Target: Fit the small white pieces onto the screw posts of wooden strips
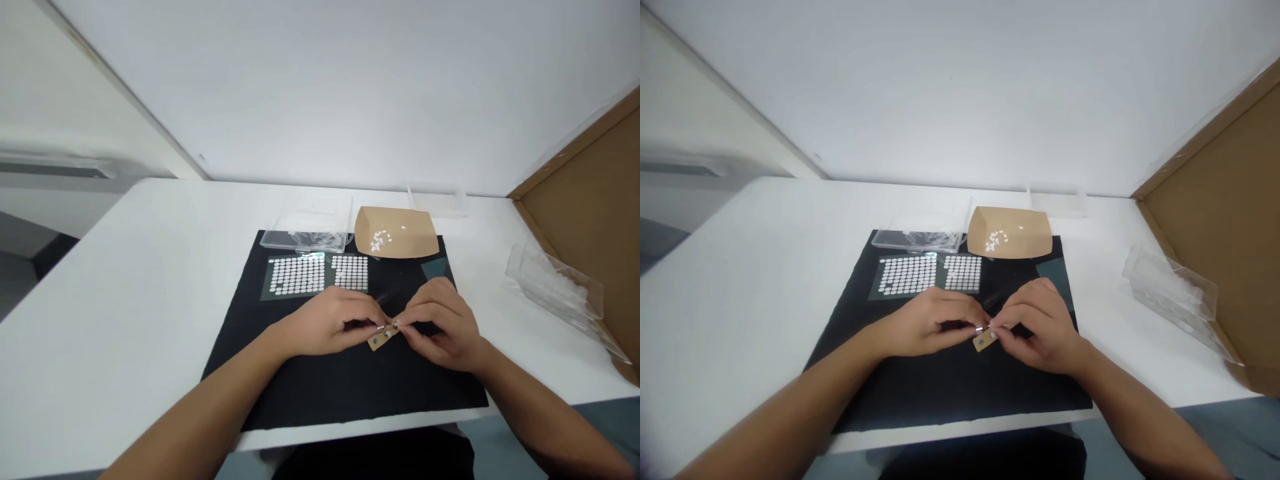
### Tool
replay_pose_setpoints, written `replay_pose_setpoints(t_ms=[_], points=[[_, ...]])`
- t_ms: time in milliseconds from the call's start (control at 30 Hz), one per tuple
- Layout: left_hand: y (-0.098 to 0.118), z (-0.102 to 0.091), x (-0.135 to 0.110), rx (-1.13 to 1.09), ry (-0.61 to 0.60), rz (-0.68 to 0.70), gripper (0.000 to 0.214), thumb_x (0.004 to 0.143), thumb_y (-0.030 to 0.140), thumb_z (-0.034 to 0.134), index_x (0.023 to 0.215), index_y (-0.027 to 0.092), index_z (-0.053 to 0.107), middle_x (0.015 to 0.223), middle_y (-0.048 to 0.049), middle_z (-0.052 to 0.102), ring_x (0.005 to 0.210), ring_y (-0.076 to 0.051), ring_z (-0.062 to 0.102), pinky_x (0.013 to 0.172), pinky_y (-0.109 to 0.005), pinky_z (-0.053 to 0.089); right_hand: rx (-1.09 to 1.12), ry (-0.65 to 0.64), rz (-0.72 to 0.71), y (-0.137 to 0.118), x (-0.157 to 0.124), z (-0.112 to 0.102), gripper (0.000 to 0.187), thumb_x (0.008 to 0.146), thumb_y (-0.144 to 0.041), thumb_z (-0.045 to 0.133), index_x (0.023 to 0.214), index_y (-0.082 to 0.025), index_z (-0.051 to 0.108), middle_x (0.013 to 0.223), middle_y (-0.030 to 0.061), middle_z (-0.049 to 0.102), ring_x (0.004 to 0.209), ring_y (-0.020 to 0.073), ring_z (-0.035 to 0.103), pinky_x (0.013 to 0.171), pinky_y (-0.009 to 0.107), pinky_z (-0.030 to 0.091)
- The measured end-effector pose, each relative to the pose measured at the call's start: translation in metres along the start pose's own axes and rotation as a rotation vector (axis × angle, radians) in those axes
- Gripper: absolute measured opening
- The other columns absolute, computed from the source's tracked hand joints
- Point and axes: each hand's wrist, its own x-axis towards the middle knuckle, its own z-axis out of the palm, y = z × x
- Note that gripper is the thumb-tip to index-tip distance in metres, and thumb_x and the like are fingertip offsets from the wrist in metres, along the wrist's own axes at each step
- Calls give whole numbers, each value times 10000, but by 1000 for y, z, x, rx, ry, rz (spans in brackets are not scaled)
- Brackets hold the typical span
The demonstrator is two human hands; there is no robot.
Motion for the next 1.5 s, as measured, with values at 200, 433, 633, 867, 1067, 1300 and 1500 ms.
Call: replay_pose_setpoints(t_ms=[200, 433, 633, 867, 1067, 1300, 1500], points=[[9, 8, -2, -334, 73, -237, 158, 1044, 248, 639, 1079, 137, 746, 1019, -102, 711, 705, -148, 788, 519, -179, 620, 1, 20, -28, 1, -3, 8, 112, 957, -121, 741, 1031, -201, 714, 758, -12, 683, 657, 137, 618, 711, 357, 444], [14, 20, 1, -664, 163, -406, 240, 1022, 356, 694, 1034, 119, 722, 953, -54, 655, 576, -114, 739, 422, -158, 593, -64, 83, -53, 6, -5, 5, 113, 976, -137, 750, 1058, -215, 740, 731, -31, 605, 624, 125, 564, 672, 343, 422], [16, 24, 3, -708, 148, -456, 272, 1017, 380, 706, 1049, 115, 759, 955, -71, 680, 635, -135, 759, 431, -153, 595, -73, 125, -17, 3, -9, 5, 190, 947, -103, 771, 1095, -218, 739, 754, -24, 638, 650, 130, 601, 608, 307, 428], [15, 24, 5, -757, 218, -494, 308, 964, 409, 775, 1035, 110, 784, 908, -77, 729, 634, -139, 747, 415, -157, 594, -109, 157, 8, 0, -10, 5, 193, 932, -93, 778, 1080, -207, 729, 728, -26, 633, 623, 128, 577, 567, 290, 436], [18, 28, 8, -902, 237, -551, 328, 898, 414, 853, 994, 105, 803, 915, -93, 780, 628, -152, 769, 450, -185, 632, -183, 159, -1, 1, -11, 7, 191, 925, -103, 804, 1061, -215, 732, 721, -27, 649, 631, 133, 574, 599, 303, 447], [23, 27, 11, -939, 263, -571, 316, 869, 396, 878, 972, 107, 803, 903, -92, 789, 650, -164, 774, 429, -190, 626, -202, 169, 0, 0, -10, 7, 189, 926, -108, 812, 1061, -214, 733, 722, -30, 655, 630, 129, 567, 603, 304, 438], [23, 28, 11, -867, 285, -572, 287, 891, 382, 849, 957, 106, 805, 899, -99, 778, 691, -174, 765, 432, -198, 629, -177, 148, 26, 1, -10, 6, 191, 933, -114, 799, 1070, -232, 736, 723, -33, 651, 625, 133, 570, 606, 307, 448]])
